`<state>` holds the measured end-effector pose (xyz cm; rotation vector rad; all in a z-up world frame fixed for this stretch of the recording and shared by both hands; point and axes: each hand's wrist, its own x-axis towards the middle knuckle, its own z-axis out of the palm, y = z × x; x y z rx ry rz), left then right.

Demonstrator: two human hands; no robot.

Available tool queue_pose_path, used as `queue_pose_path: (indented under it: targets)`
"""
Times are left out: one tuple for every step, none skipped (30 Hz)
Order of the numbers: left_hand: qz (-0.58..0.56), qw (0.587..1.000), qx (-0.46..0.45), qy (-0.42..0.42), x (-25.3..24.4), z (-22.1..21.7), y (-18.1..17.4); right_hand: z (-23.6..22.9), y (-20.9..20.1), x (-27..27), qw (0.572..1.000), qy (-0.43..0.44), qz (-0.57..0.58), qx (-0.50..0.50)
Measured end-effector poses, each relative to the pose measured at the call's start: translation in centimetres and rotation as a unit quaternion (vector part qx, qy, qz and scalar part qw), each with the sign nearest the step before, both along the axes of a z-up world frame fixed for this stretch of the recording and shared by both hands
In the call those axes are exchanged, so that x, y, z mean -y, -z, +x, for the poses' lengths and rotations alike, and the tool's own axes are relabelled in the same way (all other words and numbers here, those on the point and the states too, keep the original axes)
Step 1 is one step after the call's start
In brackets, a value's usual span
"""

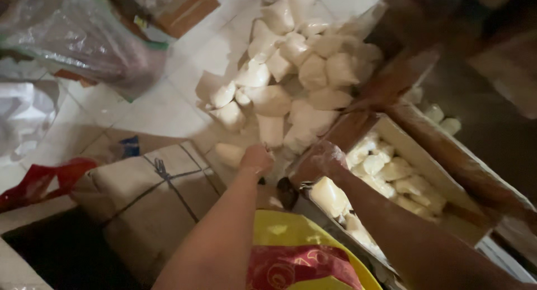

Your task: The person repeatedly picks up small white plastic-wrapped packages from a pile on the floor and places them into open cardboard boxes. The person also briefly handles a larger bag containing reddish granular contents and places it on a table before returning to pack the small packages.

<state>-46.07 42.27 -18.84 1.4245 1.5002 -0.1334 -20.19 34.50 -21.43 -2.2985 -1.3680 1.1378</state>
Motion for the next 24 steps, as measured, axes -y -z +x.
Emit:
queue_pose_path:
  targets:
    - [0.011, 1.000, 0.008, -0.007, -0.1, -0.3, 0.7, -0.2, 0.9, -0.7, 1.000, -0.014, 0.007, -0.013]
    - [0.022, 1.000, 0.016, -0.014, -0.1, -0.7, 1.6, -0.6, 1.8, -1.3, 0.999, -0.028, 0.013, -0.026]
    - [0.013, 1.000, 0.006, -0.025, 0.0, -1.1, 2.9, -1.0, 2.7, -1.7, 0.999, -0.030, 0.007, -0.025]
    - [0.004, 0.999, -0.003, -0.036, -0.1, -1.4, 4.4, -1.6, 3.7, -2.2, 0.999, -0.031, 0.001, -0.024]
    - [-0.006, 0.999, -0.013, -0.047, -0.1, -1.8, 6.2, -2.1, 4.9, -2.7, 0.999, -0.033, -0.006, -0.023]
    - [0.046, 0.998, -0.034, 0.005, -0.2, -2.2, 8.1, -2.7, 6.2, -3.2, 0.999, -0.035, -0.012, -0.023]
    - [0.096, 0.992, -0.055, 0.057, -0.4, -2.5, 9.9, -3.1, 7.5, -3.6, 0.999, -0.036, -0.020, -0.022]
    - [0.146, 0.980, -0.075, 0.109, -0.3, -2.9, 11.7, -3.4, 8.8, -3.9, 0.999, -0.038, -0.027, -0.020]
    - [0.145, 0.980, -0.073, 0.114, -0.4, -3.4, 13.4, -3.6, 10.3, -4.4, 0.997, -0.043, -0.044, -0.042]
    - [0.144, 0.980, -0.072, 0.120, -0.3, -3.9, 15.0, -3.7, 12.0, -4.8, 0.995, -0.048, -0.061, -0.063]
    - [0.145, 0.979, -0.070, 0.124, -0.5, -4.3, 16.4, -3.7, 13.7, -5.4, 0.992, -0.053, -0.076, -0.084]
    - [0.133, 0.983, -0.067, 0.105, -0.5, -4.7, 17.8, -3.8, 15.6, -5.8, 0.993, -0.062, -0.078, -0.069]
    - [0.122, 0.987, -0.064, 0.085, -0.4, -5.0, 19.0, -4.1, 17.5, -6.1, 0.993, -0.071, -0.078, -0.053]
    - [0.111, 0.990, -0.060, 0.064, -0.4, -5.2, 20.1, -4.3, 19.4, -6.4, 0.993, -0.081, -0.078, -0.038]
    - [0.115, 0.987, -0.064, 0.091, -0.6, -5.6, 21.1, -4.5, 21.3, -6.8, 0.993, -0.086, -0.067, -0.043]
    - [0.120, 0.984, -0.067, 0.114, -0.9, -6.0, 22.2, -4.9, 23.0, -7.1, 0.993, -0.092, -0.057, -0.048]
    - [0.121, 0.981, -0.066, 0.135, -1.3, -6.2, 23.1, -5.1, 24.5, -7.2, 0.993, -0.097, -0.046, -0.053]
    - [0.115, 0.981, -0.068, 0.143, -1.5, -6.6, 24.1, -5.1, 25.7, -7.1, 0.990, -0.133, -0.036, -0.031]
    - [0.112, 0.979, -0.070, 0.156, -2.0, -7.1, 25.0, -5.2, 26.7, -7.2, 0.986, -0.167, -0.022, -0.009]
    - [0.106, 0.978, -0.072, 0.166, -2.5, -7.6, 25.8, -5.5, 27.7, -7.4, 0.980, -0.201, -0.009, 0.013]
    - [0.105, 0.977, -0.071, 0.173, -2.8, -8.1, 26.6, -6.0, 28.4, -7.6, 0.973, -0.228, 0.000, 0.020]
    - [0.103, 0.975, -0.071, 0.182, -3.3, -8.4, 27.5, -6.4, 28.9, -7.9, 0.966, -0.256, 0.008, 0.027]
    - [0.105, 0.974, -0.071, 0.190, -3.8, -8.8, 28.4, -6.9, 29.6, -8.3, 0.958, -0.284, 0.019, 0.034]
    - [0.110, 0.972, -0.070, 0.195, -4.1, -9.0, 29.4, -7.3, 30.1, -8.7, 0.957, -0.288, 0.006, 0.037]
